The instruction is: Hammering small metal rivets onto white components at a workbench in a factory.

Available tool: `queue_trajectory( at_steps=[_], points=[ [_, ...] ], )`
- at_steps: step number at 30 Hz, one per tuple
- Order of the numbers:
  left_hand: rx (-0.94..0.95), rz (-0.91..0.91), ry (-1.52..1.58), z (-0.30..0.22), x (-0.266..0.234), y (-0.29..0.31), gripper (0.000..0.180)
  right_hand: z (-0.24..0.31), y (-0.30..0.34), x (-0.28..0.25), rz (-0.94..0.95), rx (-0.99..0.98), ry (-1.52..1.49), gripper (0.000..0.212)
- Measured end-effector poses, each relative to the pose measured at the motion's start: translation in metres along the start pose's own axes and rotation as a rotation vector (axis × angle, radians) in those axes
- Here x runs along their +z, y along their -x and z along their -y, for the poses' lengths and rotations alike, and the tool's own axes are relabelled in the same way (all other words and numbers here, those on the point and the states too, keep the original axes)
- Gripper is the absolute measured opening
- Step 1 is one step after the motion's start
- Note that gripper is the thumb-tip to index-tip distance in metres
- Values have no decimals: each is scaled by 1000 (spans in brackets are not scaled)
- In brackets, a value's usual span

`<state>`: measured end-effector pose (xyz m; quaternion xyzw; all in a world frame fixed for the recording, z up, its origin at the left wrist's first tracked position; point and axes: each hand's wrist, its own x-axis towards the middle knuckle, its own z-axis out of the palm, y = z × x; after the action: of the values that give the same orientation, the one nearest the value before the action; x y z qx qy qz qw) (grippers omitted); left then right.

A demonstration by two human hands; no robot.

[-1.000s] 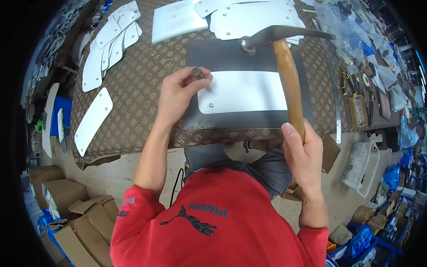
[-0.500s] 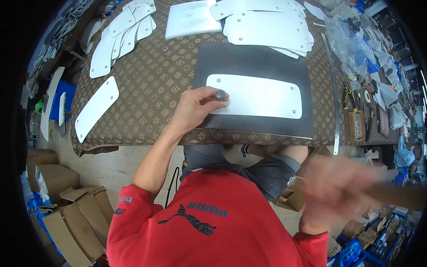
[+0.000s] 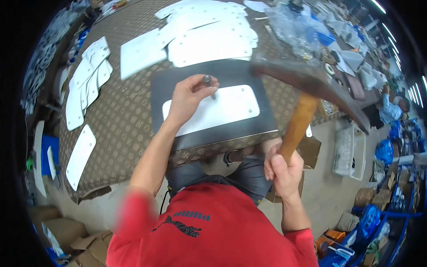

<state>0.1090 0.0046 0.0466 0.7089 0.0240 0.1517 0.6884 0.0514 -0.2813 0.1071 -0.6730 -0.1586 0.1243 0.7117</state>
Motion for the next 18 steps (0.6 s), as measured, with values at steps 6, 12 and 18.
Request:
queue_trajectory(
  at_steps=[6, 12, 18],
  points=[
    [23, 132, 32, 40, 60, -67, 20, 20, -5, -33, -307, 130, 7, 33],
    [14, 195, -55, 57, 79, -81, 19, 22, -21, -55, -351, 59, 188, 29],
    [-3, 170, -72, 58, 79, -80, 20, 64, -52, -48, -407, -127, 320, 27]
  ],
)
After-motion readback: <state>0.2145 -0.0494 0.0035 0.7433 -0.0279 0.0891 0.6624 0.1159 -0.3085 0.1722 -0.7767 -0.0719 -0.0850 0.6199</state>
